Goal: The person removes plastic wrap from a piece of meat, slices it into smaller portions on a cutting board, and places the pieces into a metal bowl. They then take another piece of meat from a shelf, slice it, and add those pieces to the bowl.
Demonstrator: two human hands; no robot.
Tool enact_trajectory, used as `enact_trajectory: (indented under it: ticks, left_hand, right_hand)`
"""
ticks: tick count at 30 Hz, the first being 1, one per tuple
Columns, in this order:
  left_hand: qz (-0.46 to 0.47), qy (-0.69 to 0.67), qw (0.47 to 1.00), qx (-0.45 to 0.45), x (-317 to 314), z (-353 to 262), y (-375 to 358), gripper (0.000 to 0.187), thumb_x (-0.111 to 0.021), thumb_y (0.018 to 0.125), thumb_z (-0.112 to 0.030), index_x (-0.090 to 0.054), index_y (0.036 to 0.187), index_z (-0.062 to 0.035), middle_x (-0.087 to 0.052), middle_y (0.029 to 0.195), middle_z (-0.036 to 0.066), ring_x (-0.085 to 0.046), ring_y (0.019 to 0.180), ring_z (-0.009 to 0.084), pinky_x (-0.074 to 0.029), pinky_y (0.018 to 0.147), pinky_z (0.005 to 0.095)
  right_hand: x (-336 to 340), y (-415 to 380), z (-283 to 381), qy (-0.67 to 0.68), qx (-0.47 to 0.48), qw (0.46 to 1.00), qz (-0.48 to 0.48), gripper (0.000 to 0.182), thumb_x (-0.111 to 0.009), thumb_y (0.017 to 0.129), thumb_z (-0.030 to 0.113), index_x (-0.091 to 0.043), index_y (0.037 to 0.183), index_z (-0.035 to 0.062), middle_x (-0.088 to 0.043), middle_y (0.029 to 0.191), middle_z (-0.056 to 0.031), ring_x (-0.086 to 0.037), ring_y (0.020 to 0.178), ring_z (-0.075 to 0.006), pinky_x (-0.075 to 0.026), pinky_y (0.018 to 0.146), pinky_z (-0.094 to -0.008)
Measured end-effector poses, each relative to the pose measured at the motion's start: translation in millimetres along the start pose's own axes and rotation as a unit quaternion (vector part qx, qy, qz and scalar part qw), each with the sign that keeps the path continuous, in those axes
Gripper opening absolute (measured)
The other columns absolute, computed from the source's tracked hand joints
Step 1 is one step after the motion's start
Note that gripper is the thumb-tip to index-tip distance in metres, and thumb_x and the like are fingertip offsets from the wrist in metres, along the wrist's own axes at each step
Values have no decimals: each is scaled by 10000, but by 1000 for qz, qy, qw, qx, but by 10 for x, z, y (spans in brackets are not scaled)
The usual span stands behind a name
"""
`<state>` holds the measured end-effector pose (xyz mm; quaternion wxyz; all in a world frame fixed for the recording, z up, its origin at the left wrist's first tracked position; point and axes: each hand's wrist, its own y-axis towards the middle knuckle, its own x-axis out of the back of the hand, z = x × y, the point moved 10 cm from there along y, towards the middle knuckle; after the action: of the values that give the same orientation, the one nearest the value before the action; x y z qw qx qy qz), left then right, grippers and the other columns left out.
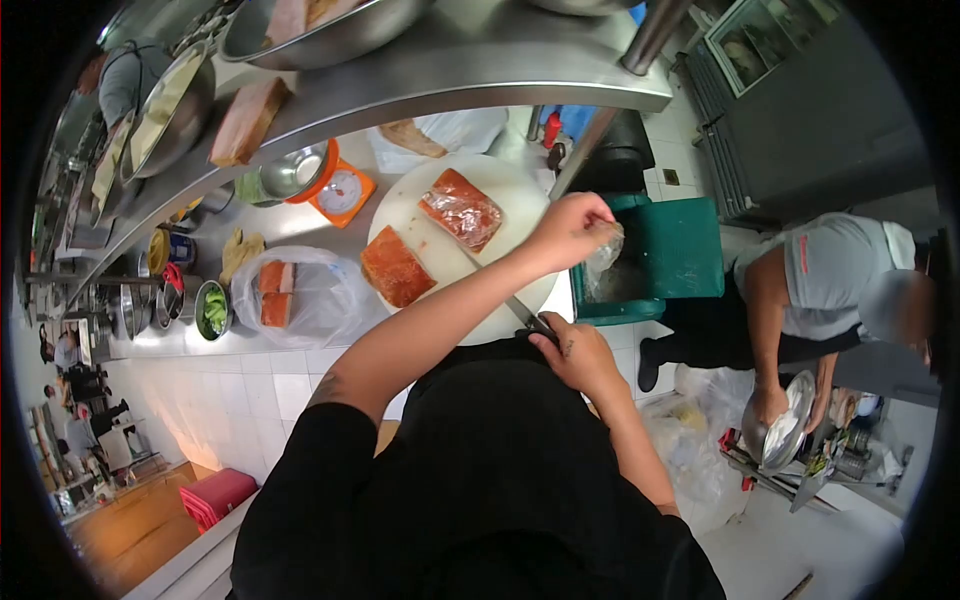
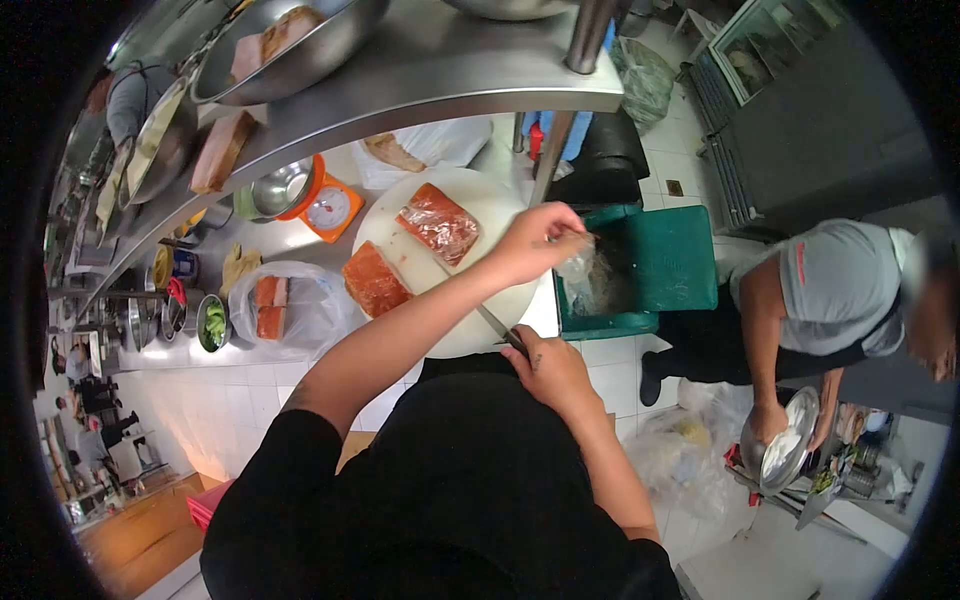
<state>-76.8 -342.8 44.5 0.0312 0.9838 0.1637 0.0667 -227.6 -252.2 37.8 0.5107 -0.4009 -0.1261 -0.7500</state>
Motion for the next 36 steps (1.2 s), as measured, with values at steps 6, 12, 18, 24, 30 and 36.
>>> enact_trajectory:
  ticks: [6, 12, 18, 24, 30, 36]
  left_hand:
    - [123, 248, 960, -32, -1197, 1073, 717, 264, -839, 923, -189, -792, 1136, -40, -799, 1131, 149, -784, 956, 305, -611, 881, 413]
    - [130, 231, 962, 59, -1251, 962, 979, 166, -773, 928, -130, -854, 1066, -84, -834, 1119, 153, -799, 1045, 333, -624, 955, 430]
    - [166, 139, 976, 3, -951, 575, 819, 155, -787, 947, -103, -847, 1087, -74, -830, 1086, 108, -797, 991, 235, -619, 890, 371]
    - [42, 87, 988, -121, 654, -351, -297, 183, -767, 942, -38, -821, 1116, -61, -709, 1073, 76, -705, 1065, 227, -568, 944, 356]
    - [78, 190, 979, 17, 2433, -183, -1559, 485, -782, 845, 44, -750, 1309, -94, -693, 1417, 90, -632, 1343, 295, -501, 1127, 429]
    - [166, 491, 855, -4, 2232, -8, -1934, 884, -921, 704, 18, -654, 1504, -248, -574, 1486, 56, -530, 1430, 308, -514, 1147, 445]
  right_hand:
    - [29, -3, -8, -2, 10, 1000, 8, 400, -744, 1047, 345, -695, 1315, 52, -760, 861, -244, -730, 815, -490, -562, 746, -565]
    - [45, 16, -4, -3, 16, 999, 35, 342, -724, 1055, 329, -685, 1266, 63, -766, 859, -243, -750, 833, -475, -588, 761, -579]
    - [84, 43, 47, 17, 19, 999, 43, 341, -730, 1054, 344, -693, 1256, 72, -779, 899, -228, -754, 857, -473, -588, 776, -567]
    - [92, -26, 26, 51, 34, 998, 23, 397, -761, 1038, 329, -724, 1300, 32, -773, 914, -264, -756, 849, -476, -585, 765, -532]
    - [132, 71, 132, 93, -14, 995, 41, 350, -761, 1031, 292, -748, 1274, 41, -744, 834, -261, -754, 786, -449, -576, 727, -486]
    - [-28, 628, 418, 39, 22, 997, 61, 284, -710, 1017, 239, -726, 1205, 27, -750, 896, -271, -740, 886, -497, -576, 793, -542]
